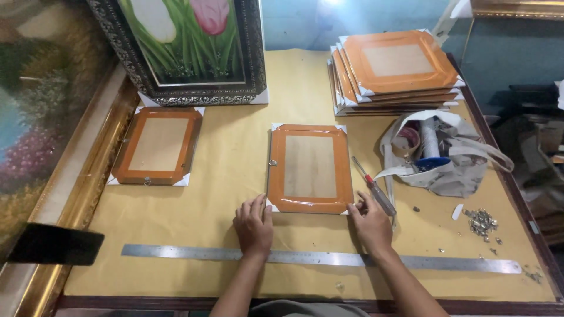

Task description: Assembling picture frames by measuring components and securing the backings with a manual tool.

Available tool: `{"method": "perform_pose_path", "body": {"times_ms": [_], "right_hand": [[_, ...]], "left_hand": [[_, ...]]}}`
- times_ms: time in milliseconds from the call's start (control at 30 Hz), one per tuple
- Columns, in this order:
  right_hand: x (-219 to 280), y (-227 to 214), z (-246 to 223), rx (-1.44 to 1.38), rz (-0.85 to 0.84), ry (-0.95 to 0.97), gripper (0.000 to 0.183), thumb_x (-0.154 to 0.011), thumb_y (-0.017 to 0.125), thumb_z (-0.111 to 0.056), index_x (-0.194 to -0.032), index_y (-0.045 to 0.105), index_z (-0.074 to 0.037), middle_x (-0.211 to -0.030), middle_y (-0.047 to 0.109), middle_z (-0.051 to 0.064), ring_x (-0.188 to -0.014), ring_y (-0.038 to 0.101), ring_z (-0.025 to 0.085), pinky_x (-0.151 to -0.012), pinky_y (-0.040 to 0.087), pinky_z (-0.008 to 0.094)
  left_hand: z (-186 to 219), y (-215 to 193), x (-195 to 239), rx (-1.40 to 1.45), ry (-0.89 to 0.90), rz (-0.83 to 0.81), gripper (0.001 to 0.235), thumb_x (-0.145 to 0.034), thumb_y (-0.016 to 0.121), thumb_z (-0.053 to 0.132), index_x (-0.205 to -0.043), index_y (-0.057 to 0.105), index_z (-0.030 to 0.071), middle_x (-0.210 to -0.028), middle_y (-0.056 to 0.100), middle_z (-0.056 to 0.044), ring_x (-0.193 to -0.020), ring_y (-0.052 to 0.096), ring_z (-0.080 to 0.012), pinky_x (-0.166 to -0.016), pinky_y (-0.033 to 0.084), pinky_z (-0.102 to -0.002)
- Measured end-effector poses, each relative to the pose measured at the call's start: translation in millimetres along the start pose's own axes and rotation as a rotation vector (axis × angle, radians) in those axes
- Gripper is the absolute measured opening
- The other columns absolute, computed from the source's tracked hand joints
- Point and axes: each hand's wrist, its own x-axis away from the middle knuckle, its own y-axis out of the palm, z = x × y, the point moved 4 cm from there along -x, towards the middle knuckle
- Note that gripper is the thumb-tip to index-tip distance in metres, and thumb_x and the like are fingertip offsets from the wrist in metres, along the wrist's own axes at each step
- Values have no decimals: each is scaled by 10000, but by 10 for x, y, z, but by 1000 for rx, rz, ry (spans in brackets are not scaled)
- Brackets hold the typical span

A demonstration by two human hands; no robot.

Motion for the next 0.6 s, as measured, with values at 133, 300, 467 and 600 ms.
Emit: {"method": "perform_pose_path", "body": {"times_ms": [133,300,467,600], "right_hand": [[49,-6,18,-18,-11,-90,485,-791,564,-361,-1238,478,-194,-920,537,80,-785,564,203,-705,469,349],[424,136,-111,6,-358,-446,407,-681,682,-307,-1077,626,-229,-810,650,-13,-694,600,104,-659,488,234],[529,373,-47,265,-395,-683,402,-618,733,-266,-1001,611,-261,-801,604,-59,-711,579,184,-618,458,334],[524,403,-89,298,-492,-562,356,-589,723,-166,-905,573,-230,-680,612,-30,-670,567,165,-605,429,302]], "left_hand": [[10,-80,16,64,-5,58,378,-758,575,226,-1126,554,145,-1012,571,-53,-913,534,-251,-743,425,-400],[433,-434,261,73,227,-220,259,-719,642,177,-972,583,165,-979,590,-11,-903,538,-219,-721,411,-349],[438,-331,570,11,410,-479,391,-664,700,301,-1014,579,176,-949,584,-12,-880,508,-242,-770,359,-394],[427,-281,642,-46,469,-457,369,-632,710,307,-969,603,201,-938,573,-5,-858,487,-246,-740,333,-398]]}}
